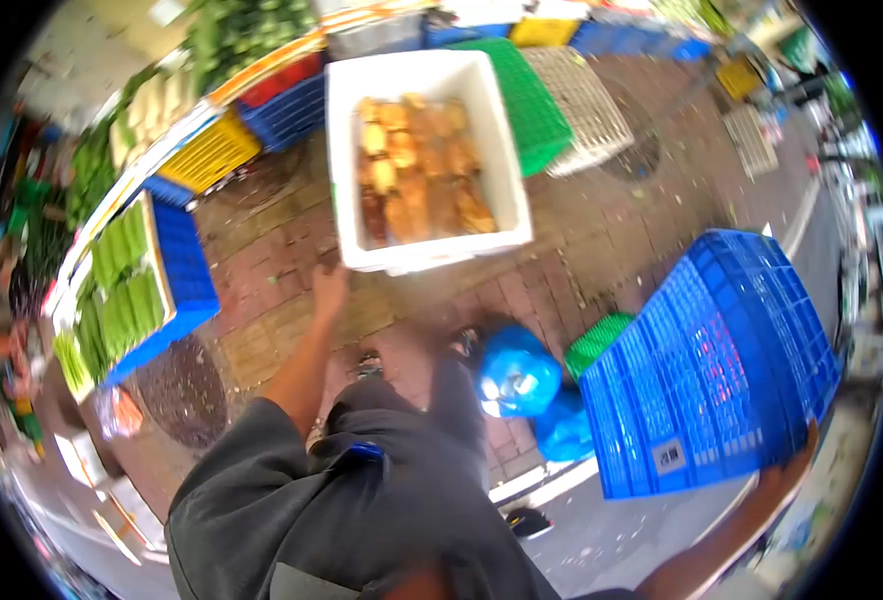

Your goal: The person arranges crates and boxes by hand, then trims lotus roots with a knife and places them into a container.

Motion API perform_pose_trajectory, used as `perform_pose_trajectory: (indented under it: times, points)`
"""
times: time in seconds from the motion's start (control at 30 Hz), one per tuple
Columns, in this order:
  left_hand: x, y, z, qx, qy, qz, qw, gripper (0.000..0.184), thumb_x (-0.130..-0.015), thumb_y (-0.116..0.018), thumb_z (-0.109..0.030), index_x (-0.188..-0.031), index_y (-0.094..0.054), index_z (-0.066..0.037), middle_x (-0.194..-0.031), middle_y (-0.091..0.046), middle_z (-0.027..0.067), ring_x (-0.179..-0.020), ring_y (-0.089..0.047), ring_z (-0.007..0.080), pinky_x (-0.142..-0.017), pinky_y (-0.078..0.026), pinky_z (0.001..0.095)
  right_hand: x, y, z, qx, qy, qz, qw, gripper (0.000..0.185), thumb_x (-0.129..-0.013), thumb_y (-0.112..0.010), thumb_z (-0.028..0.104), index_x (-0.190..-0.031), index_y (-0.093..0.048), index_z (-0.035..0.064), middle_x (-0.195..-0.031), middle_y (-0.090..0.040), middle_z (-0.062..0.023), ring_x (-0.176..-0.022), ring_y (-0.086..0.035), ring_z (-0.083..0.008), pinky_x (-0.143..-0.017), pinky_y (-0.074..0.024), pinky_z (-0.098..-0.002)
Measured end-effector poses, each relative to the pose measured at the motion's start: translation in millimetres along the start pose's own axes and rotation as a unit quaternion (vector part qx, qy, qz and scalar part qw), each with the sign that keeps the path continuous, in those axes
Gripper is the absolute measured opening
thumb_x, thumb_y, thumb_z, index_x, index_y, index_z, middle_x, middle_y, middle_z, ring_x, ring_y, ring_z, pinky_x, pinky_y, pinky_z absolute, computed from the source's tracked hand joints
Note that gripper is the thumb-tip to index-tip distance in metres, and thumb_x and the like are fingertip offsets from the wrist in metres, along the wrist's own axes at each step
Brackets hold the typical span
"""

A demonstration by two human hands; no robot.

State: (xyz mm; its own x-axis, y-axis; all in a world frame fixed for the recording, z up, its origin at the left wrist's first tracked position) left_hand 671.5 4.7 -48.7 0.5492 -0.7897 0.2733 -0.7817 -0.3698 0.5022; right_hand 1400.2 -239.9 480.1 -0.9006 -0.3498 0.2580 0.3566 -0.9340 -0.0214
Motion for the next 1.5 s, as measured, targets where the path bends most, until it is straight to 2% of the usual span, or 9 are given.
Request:
perform_pose_trajectory:
  times: [0.13,0.23,0.43,0.57,0.77,0.83,1.0,1.43,1.5]
  points:
    - [50,8,28,-0.134,-0.212,0.263,0.931,0.028,-0.09,-0.054,-0.025,-0.084,-0.069,-0.003,-0.09,-0.07,0.0212,-0.084,-0.067,0.035,-0.072,-0.049,0.0493,136,-50,50,0.107,0.172,0.047,0.978,0.057,-0.094,-0.06,0.04,-0.136,-0.054,0.0009,-0.138,-0.055,-0.0143,-0.122,-0.055,-0.0291,-0.105,-0.0437,-0.0425]
    - [89,28,-21,0.072,0.048,0.41,0.908,0.051,-0.093,-0.059,-0.047,-0.115,-0.067,-0.001,-0.106,-0.07,0.0138,-0.098,-0.064,0.026,-0.087,-0.049,0.0385,197,-93,95,0.189,0.339,0.108,0.915,0.057,-0.092,-0.062,0.039,-0.133,-0.056,0.0005,-0.137,-0.055,-0.0139,-0.12,-0.055,-0.0299,-0.101,-0.0444,-0.0431]
    - [58,75,-101,0.328,0.131,0.391,0.85,0.086,-0.089,-0.054,-0.07,-0.146,-0.042,-0.007,-0.143,-0.048,0.0185,-0.126,-0.049,0.0316,-0.101,-0.04,0.0533,370,-244,129,0.015,0.313,0.263,0.912,0.041,-0.085,-0.07,0.026,-0.116,-0.065,-0.0014,-0.114,-0.067,-0.0103,-0.1,-0.063,-0.0267,-0.087,-0.0507,-0.0411]
    - [21,164,-112,0.63,0.149,0.407,0.644,0.093,-0.088,-0.043,-0.078,-0.152,-0.034,-0.012,-0.154,-0.04,0.0123,-0.14,-0.038,0.0382,-0.095,-0.036,0.0761,408,-328,124,-0.014,0.382,0.347,0.857,0.05,-0.086,-0.066,0.036,-0.12,-0.061,-0.0002,-0.112,-0.065,-0.0131,-0.102,-0.06,-0.0261,-0.087,-0.0475,-0.0413]
    - [-8,269,-13,0.712,0.049,0.161,0.681,0.059,-0.099,-0.052,-0.053,-0.138,-0.055,-0.008,-0.126,-0.067,0.0106,-0.109,-0.067,0.0258,-0.095,-0.054,0.0468,340,-512,83,0.024,0.418,0.576,0.702,0.095,-0.076,-0.061,0.068,-0.141,-0.045,0.0,-0.139,-0.049,-0.0196,-0.127,-0.048,-0.0326,-0.109,-0.0352,-0.0458]
    - [24,304,20,0.771,0.045,0.141,0.619,0.052,-0.102,-0.053,-0.041,-0.138,-0.054,-0.004,-0.128,-0.065,0.0116,-0.109,-0.067,0.0205,-0.094,-0.055,0.0368,328,-595,42,0.044,0.438,0.65,0.619,0.111,-0.072,-0.059,0.079,-0.147,-0.039,0.0001,-0.148,-0.044,-0.0218,-0.135,-0.044,-0.0348,-0.116,-0.0311,-0.0473]
    - [108,331,105,0.752,0.155,-0.072,0.636,0.052,-0.101,-0.055,-0.042,-0.138,-0.054,-0.005,-0.131,-0.062,0.0131,-0.115,-0.062,0.0263,-0.099,-0.051,0.0421,460,-691,-132,0.108,-0.05,0.837,0.534,0.05,-0.099,-0.057,0.031,-0.139,-0.05,0.0017,-0.137,-0.056,-0.0158,-0.126,-0.054,-0.0266,-0.107,-0.0428,-0.0425]
    - [127,329,260,0.724,0.332,-0.209,0.567,0.045,-0.099,-0.058,-0.037,-0.134,-0.055,-0.008,-0.124,-0.065,0.014,-0.108,-0.066,0.0301,-0.091,-0.056,0.0491,484,-843,-652,0.262,-0.015,0.642,0.72,0.017,-0.093,-0.059,0.017,-0.088,-0.066,0.0015,-0.079,-0.065,-0.009,-0.071,-0.063,-0.0186,-0.067,-0.0529,-0.033]
    - [115,313,288,0.72,0.332,-0.201,0.575,0.042,-0.099,-0.058,-0.035,-0.131,-0.057,-0.008,-0.122,-0.066,0.0134,-0.106,-0.067,0.03,-0.088,-0.057,0.0501,440,-866,-703,0.388,0.152,0.648,0.637,0.032,-0.097,-0.058,0.029,-0.089,-0.068,-0.0003,-0.082,-0.065,-0.007,-0.071,-0.061,-0.0173,-0.066,-0.0493,-0.0333]
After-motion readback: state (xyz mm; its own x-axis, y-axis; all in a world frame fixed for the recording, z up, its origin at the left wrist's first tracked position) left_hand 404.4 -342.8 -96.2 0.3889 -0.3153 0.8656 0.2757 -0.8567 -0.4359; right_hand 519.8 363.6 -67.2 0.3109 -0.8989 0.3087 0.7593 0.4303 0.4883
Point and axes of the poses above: each hand's wrist, its own x-axis away from the middle knuckle, its own y-axis out of the back of the hand, z = x × y, the point moved 2 cm from there along -x, towards the middle knuckle
